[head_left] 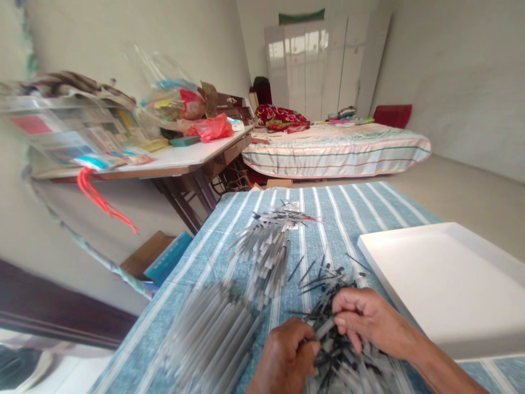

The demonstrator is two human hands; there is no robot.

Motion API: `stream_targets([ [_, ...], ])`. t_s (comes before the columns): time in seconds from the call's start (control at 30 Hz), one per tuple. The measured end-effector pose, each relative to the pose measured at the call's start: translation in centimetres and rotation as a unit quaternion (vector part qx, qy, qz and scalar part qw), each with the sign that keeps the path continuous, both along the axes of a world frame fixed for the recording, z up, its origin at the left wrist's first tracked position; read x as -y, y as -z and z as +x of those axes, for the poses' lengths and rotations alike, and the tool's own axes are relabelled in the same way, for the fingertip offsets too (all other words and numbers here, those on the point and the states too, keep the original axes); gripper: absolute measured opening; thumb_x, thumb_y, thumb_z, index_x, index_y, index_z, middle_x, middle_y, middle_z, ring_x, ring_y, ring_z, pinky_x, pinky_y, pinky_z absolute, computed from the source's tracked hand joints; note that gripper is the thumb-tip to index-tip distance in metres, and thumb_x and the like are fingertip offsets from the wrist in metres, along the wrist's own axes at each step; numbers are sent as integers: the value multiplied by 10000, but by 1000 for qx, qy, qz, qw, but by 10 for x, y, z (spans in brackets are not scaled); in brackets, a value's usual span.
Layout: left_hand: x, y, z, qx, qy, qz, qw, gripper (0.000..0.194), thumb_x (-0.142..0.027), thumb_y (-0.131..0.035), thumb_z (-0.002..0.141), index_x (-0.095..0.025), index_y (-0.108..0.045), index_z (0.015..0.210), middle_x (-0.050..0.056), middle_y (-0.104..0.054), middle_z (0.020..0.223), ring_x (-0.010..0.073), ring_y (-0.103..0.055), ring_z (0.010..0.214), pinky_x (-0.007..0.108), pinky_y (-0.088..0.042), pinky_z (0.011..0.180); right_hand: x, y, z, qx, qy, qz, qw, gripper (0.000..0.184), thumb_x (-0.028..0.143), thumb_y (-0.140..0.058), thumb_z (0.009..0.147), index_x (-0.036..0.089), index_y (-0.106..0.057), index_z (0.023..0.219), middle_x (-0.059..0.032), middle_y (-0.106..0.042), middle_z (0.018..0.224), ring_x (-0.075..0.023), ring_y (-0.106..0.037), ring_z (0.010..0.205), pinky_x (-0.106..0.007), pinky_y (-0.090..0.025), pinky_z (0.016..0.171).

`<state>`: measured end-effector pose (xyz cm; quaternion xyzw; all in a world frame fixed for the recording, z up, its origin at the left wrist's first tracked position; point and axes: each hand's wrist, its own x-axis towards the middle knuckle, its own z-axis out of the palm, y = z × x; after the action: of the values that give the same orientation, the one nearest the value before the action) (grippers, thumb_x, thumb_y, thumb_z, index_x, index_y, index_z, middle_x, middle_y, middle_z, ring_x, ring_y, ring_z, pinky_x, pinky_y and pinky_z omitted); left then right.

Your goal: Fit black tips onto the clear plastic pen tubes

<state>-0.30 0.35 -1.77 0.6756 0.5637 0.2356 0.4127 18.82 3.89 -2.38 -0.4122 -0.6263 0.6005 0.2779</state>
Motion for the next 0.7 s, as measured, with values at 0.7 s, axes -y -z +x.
stream_targets([
  [0.7,3,-20,2,-26,1,-10,1000,191,-164,-428,751,-166,-535,593,-15,-507,579,102,-514,498,187,-346,496,0,0,3,29,-14,2,999,212,342,-479,834,156,-496,734,56,-535,546,-13,-415,328,-116,-259,335],
])
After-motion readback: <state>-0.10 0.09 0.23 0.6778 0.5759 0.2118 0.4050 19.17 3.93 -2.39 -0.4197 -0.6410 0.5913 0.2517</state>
